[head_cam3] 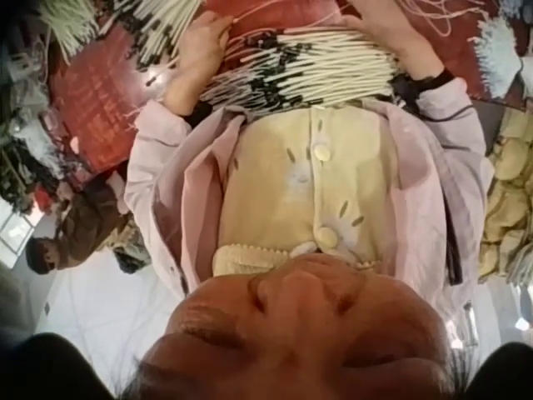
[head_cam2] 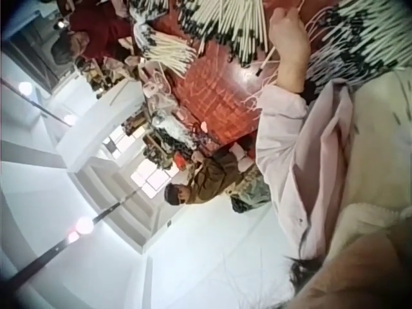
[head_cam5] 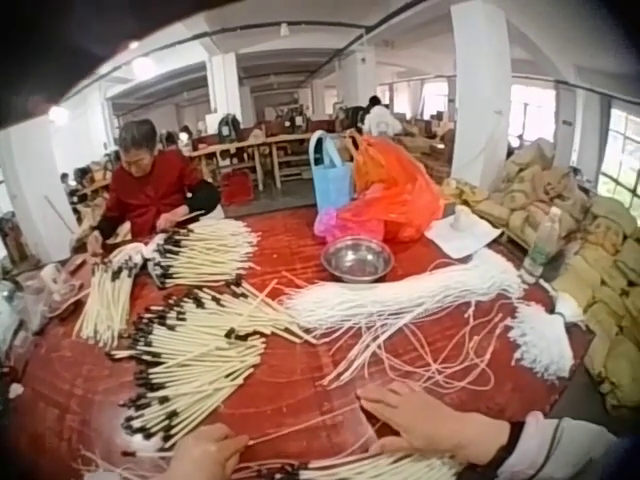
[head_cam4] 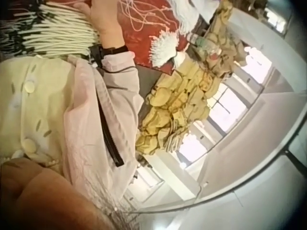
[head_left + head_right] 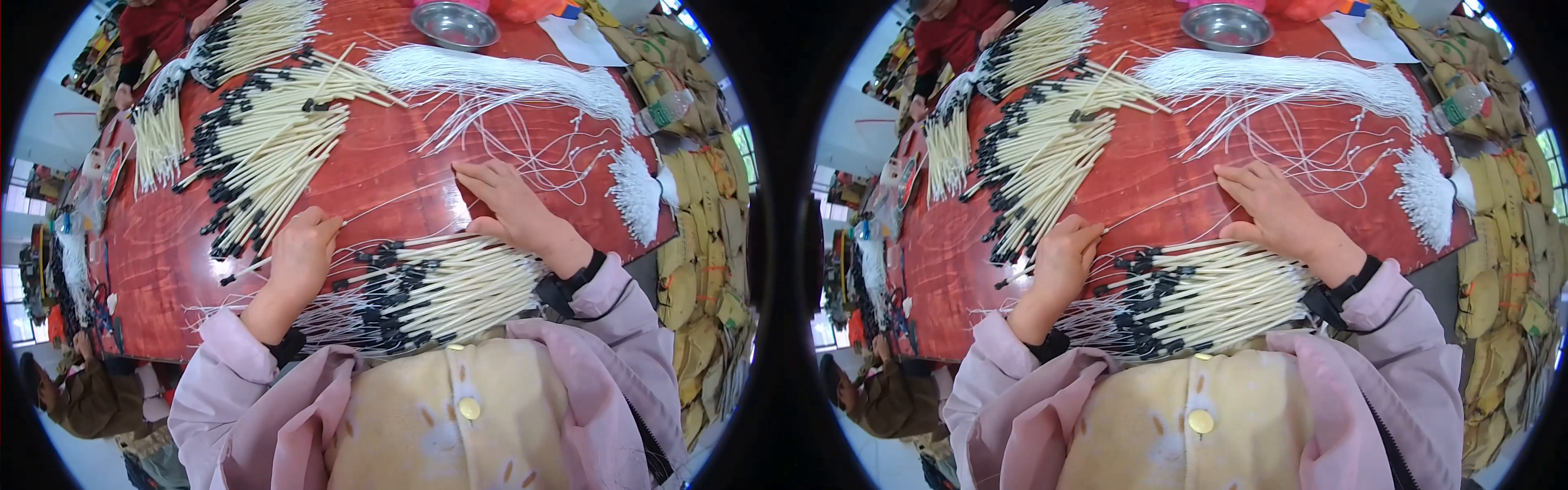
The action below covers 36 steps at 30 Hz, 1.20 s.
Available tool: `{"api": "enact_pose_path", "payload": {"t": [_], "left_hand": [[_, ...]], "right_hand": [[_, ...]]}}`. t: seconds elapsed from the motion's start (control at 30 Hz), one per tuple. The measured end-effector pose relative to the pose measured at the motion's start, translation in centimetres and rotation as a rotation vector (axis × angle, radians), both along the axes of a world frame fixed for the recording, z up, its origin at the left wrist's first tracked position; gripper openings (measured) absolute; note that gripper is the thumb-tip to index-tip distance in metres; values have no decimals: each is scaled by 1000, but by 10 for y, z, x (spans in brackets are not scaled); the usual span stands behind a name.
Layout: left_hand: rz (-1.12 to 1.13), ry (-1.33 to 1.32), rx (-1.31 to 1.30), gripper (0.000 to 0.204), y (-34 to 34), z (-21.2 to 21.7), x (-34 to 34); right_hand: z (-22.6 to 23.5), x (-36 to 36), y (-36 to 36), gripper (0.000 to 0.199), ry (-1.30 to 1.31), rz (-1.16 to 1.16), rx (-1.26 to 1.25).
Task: Sorting and bundling thin wooden sticks on a production table.
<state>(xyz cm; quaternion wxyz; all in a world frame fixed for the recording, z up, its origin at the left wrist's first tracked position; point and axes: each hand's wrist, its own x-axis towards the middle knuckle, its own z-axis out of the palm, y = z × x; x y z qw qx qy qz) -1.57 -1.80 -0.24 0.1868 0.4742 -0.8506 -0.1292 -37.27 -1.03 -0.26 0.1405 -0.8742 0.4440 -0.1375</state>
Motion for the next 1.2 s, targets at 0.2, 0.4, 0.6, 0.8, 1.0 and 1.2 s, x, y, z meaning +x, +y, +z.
{"api": "enact_pose_path", "payload": {"t": [0.2, 0.4, 0.6, 0.8, 1.0, 1.2], "left_hand": [[-21, -19, -7, 15, 0, 2, -3], [-16, -31, -8, 15, -1, 3, -3], [-22, -52, -5, 18, -1, 6, -3], [-77, -90, -32, 15, -16, 4, -17], [-289, -212, -63, 11, -49, -2, -96], [-373, -72, -9, 11, -66, -12, -173]], "right_hand": [[9, -43, -3, 86, -7, -73, -70], [5, -45, 4, 89, 9, -42, -22], [5, -36, -2, 91, 45, 18, -9], [6, -36, -4, 91, 37, 26, 42], [5, -33, -8, 93, 13, 43, 86], [0, -22, -7, 90, 12, 61, 14]]}}
